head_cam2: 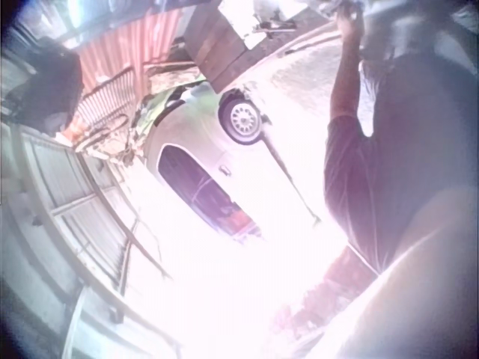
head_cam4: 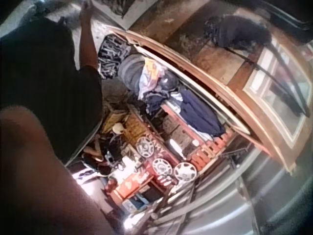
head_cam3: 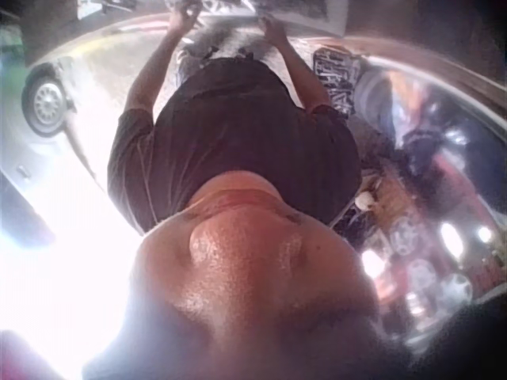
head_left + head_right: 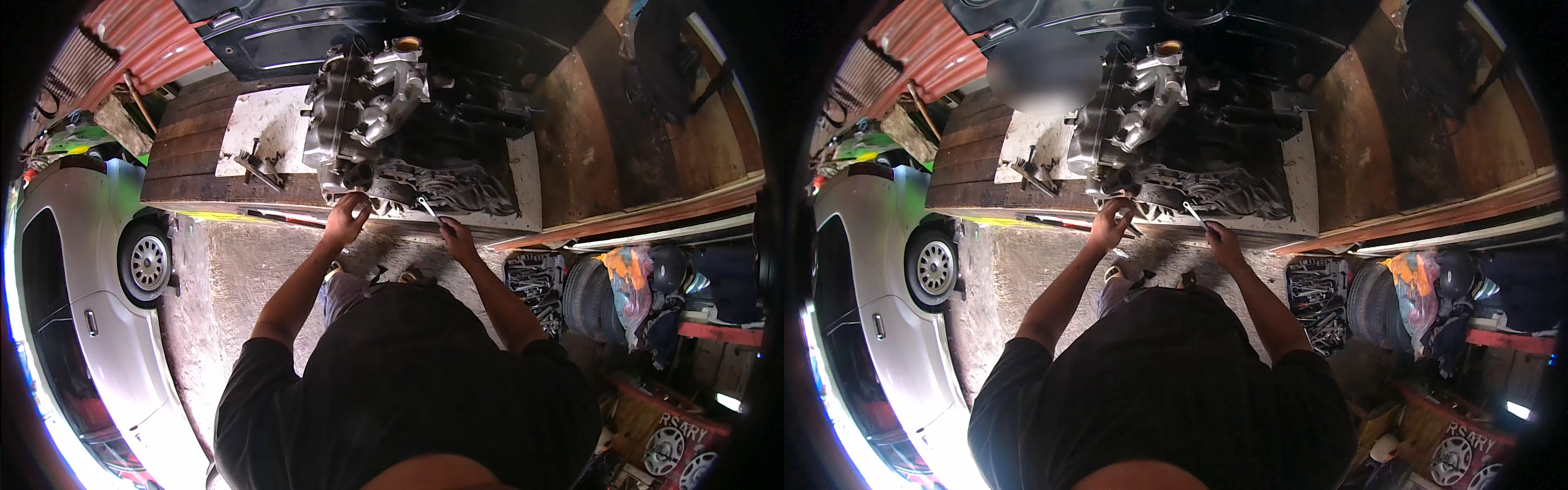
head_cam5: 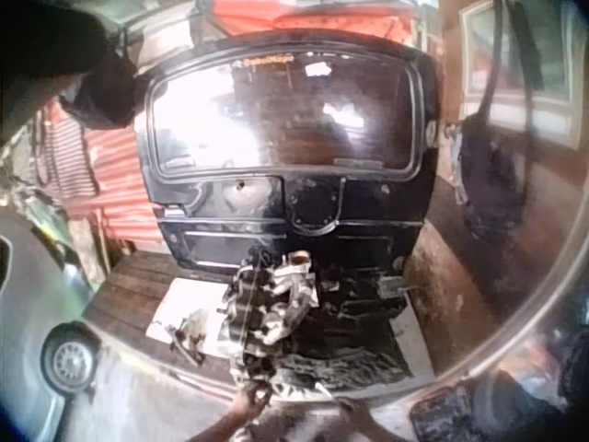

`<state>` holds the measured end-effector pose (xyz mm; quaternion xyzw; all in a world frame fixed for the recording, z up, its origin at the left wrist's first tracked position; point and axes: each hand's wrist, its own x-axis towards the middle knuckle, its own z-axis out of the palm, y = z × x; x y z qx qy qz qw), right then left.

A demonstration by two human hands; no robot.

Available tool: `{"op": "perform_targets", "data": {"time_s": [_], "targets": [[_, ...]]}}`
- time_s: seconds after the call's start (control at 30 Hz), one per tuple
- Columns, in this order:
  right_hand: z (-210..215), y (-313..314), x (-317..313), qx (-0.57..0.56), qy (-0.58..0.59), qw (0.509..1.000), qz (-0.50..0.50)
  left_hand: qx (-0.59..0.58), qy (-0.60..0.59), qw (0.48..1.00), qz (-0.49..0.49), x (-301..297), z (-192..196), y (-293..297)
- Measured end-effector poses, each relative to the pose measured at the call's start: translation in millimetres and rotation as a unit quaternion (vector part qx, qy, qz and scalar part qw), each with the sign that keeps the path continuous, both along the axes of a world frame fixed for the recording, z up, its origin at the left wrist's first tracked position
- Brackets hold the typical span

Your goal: The person uses a wrench to loosen and remove bolts from a car engine block resting on a wooden workbench. They repeatedly turn the wrench, remove bolts, and place them on the bench while working on the engine.

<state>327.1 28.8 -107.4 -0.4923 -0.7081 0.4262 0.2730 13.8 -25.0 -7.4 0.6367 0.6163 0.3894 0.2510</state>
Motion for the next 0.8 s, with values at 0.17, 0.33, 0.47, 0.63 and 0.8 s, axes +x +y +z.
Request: {"op": "perform_targets", "data": {"time_s": [0.17, 0.33, 0.47, 0.63, 0.8], "targets": [[10.4, 8.2, 12.2, -0.013, 0.033, 0.999, 0.016, 0.059, 0.030, 0.998, -0.005, 15.7, 25.3, 1.2], [28.3, 8.7, 7.8, -0.057, 0.070, 0.996, 0.014, 0.056, 0.041, 0.997, 0.026, 8.8, 26.3, 6.0], [27.5, 13.2, 9.1, -0.028, 0.061, 0.998, 0.014, 0.016, 0.072, 0.997, 0.036, 8.4, 31.6, 9.0], [35.4, 16.1, 3.3, -0.023, 0.025, 0.999, 0.004, 0.027, 0.091, 0.995, 0.017, 1.9, 35.7, 11.3], [31.9, 13.1, -1.5, -0.005, 0.017, 1.000, -0.022, 0.028, 0.105, 0.994, 0.009, -5.2, 30.7, 14.0]]}}
